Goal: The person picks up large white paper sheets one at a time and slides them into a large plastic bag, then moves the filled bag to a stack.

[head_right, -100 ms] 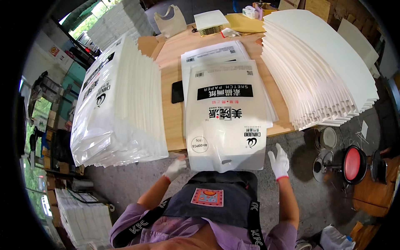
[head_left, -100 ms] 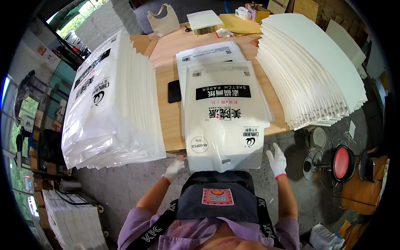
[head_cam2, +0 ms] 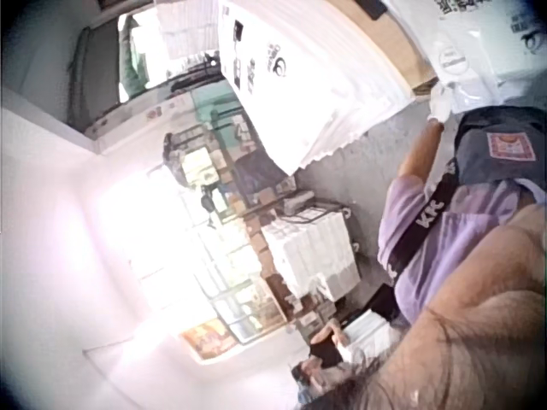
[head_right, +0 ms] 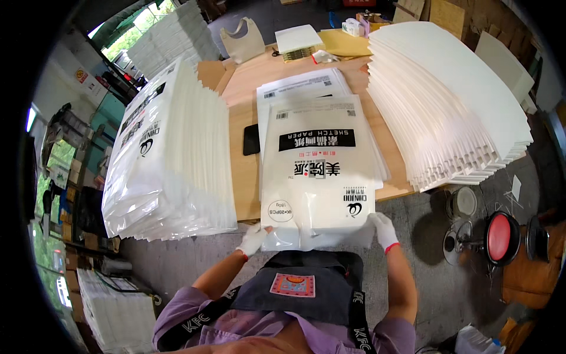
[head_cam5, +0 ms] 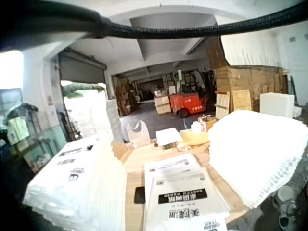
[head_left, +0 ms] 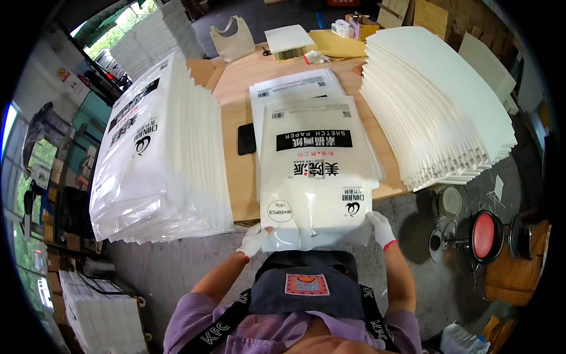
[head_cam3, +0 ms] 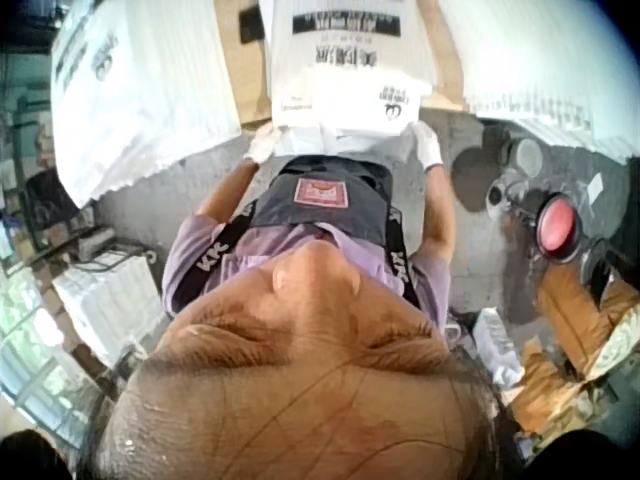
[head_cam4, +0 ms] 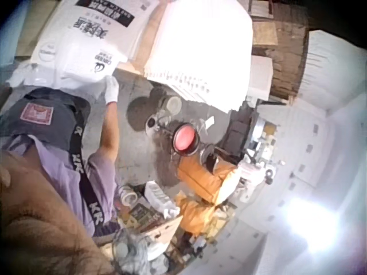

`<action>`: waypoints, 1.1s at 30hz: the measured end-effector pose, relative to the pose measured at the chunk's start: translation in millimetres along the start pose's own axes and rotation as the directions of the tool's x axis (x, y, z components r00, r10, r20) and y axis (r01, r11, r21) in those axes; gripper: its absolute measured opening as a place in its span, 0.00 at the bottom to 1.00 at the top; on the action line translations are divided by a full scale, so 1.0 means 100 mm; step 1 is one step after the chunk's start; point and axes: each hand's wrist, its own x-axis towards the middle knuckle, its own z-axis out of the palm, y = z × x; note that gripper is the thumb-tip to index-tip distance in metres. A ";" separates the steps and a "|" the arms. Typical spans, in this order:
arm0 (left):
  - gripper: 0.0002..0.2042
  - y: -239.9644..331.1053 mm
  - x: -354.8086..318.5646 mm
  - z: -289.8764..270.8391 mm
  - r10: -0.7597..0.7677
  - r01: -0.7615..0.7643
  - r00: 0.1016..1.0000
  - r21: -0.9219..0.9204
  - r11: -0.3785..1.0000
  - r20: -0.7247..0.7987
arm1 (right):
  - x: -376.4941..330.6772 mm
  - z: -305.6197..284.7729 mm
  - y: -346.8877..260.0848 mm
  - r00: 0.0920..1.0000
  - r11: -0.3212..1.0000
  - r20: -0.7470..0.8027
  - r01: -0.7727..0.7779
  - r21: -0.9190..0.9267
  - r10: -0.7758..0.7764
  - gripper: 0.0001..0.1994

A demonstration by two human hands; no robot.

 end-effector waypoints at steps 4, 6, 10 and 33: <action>0.17 1.43 -0.10 -0.36 0.345 -0.347 0.937 -0.032 0.937 -0.049 | -0.20 0.34 -0.18 0.973 0.924 0.207 -0.168 0.343 0.100 0.11; 0.19 2.05 -0.19 -0.43 0.521 -0.528 0.838 -0.002 0.849 -0.160 | -0.24 0.55 -0.12 0.925 0.928 0.379 -0.165 0.333 0.028 0.16; 0.12 2.77 -0.78 -0.84 0.727 -0.698 0.639 0.206 0.685 -0.252 | -0.36 1.13 -0.71 0.819 0.886 0.573 -0.241 0.396 -0.033 0.27; 0.16 0.02 -1.37 -4.47 0.699 -0.140 -0.250 0.739 0.659 -0.670 | 0.27 4.04 -3.70 0.592 0.979 0.781 0.154 0.135 -0.200 0.24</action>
